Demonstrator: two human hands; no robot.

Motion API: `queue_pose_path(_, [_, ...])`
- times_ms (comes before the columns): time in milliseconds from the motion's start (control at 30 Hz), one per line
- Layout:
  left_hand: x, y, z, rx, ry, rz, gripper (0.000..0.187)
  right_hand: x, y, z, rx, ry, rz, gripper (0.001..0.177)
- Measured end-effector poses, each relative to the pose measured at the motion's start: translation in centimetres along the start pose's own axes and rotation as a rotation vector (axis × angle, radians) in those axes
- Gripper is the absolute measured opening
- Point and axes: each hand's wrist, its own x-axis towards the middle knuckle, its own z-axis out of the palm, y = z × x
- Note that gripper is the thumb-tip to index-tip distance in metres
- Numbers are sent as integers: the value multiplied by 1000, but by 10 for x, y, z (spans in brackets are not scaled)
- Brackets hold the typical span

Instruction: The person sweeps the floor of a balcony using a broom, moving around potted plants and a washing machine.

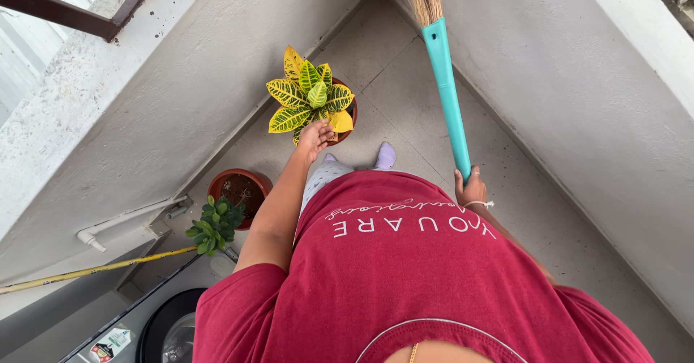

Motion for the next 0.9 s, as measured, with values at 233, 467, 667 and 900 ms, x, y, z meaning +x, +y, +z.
queue_pose_path(233, [-17,25,55,230,-162,159,26,55,-11,8,85,-360,311,67])
queue_pose_path(467, [-11,23,59,171,-165,130,26,-20,24,0,-13,-202,173,60])
queue_pose_path(667, [5,-3,57,201,-106,10,27,28,-2,33,-92,-137,119,59])
queue_pose_path(900, [-10,-2,57,253,-107,68,28,106,-36,47,259,-484,369,59])
